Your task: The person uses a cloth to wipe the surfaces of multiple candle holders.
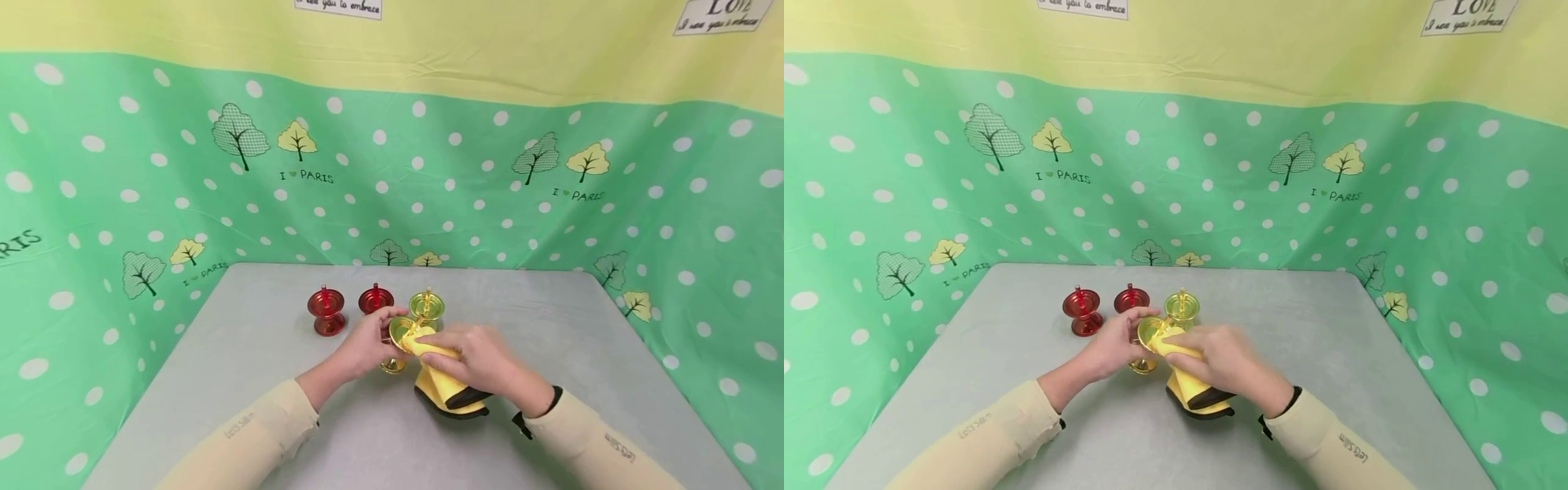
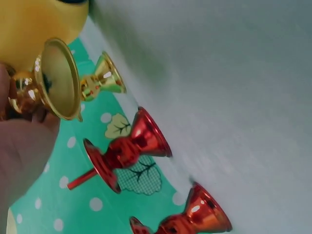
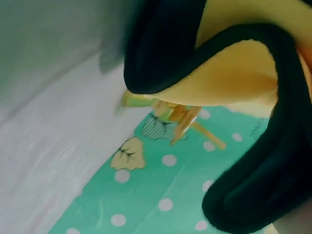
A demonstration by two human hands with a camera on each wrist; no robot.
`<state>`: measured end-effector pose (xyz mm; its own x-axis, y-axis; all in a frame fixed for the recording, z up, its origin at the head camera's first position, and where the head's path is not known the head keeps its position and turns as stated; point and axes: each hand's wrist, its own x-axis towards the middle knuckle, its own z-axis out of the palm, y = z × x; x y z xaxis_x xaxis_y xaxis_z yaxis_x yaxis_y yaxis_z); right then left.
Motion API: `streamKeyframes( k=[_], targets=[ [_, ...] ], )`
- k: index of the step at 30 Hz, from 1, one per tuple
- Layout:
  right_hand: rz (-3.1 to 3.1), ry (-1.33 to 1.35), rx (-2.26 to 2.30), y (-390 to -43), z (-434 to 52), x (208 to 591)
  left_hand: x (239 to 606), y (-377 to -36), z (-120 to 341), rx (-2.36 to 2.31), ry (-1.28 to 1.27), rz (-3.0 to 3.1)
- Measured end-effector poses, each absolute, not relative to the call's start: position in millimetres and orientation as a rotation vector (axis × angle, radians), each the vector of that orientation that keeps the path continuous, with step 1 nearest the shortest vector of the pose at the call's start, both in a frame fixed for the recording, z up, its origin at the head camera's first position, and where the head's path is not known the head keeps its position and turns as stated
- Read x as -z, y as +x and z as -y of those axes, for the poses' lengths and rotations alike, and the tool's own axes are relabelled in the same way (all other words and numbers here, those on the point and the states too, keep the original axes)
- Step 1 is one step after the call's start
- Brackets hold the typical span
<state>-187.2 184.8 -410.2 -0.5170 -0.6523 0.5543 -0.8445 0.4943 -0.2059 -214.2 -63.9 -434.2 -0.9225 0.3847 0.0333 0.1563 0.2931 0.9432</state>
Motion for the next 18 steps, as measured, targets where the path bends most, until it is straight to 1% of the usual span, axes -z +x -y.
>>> streamKeyframes(
  k=[5, 13, 18],
  targets=[
    [2.298, 1.300, -0.686, -188.2, -183.8, 410.5, 433.0, -210.9, 58.3, -1.706, 0.455, -2.463],
    [2.414, 1.154, -0.575, -193.2, -190.6, 411.6, 432.8, -208.1, 60.1, -1.713, 0.459, -2.434],
    [2.441, 1.134, -0.561, -194.5, -190.0, 411.0, 432.8, -211.0, 66.5, -1.723, 0.501, -2.223]
  ],
)
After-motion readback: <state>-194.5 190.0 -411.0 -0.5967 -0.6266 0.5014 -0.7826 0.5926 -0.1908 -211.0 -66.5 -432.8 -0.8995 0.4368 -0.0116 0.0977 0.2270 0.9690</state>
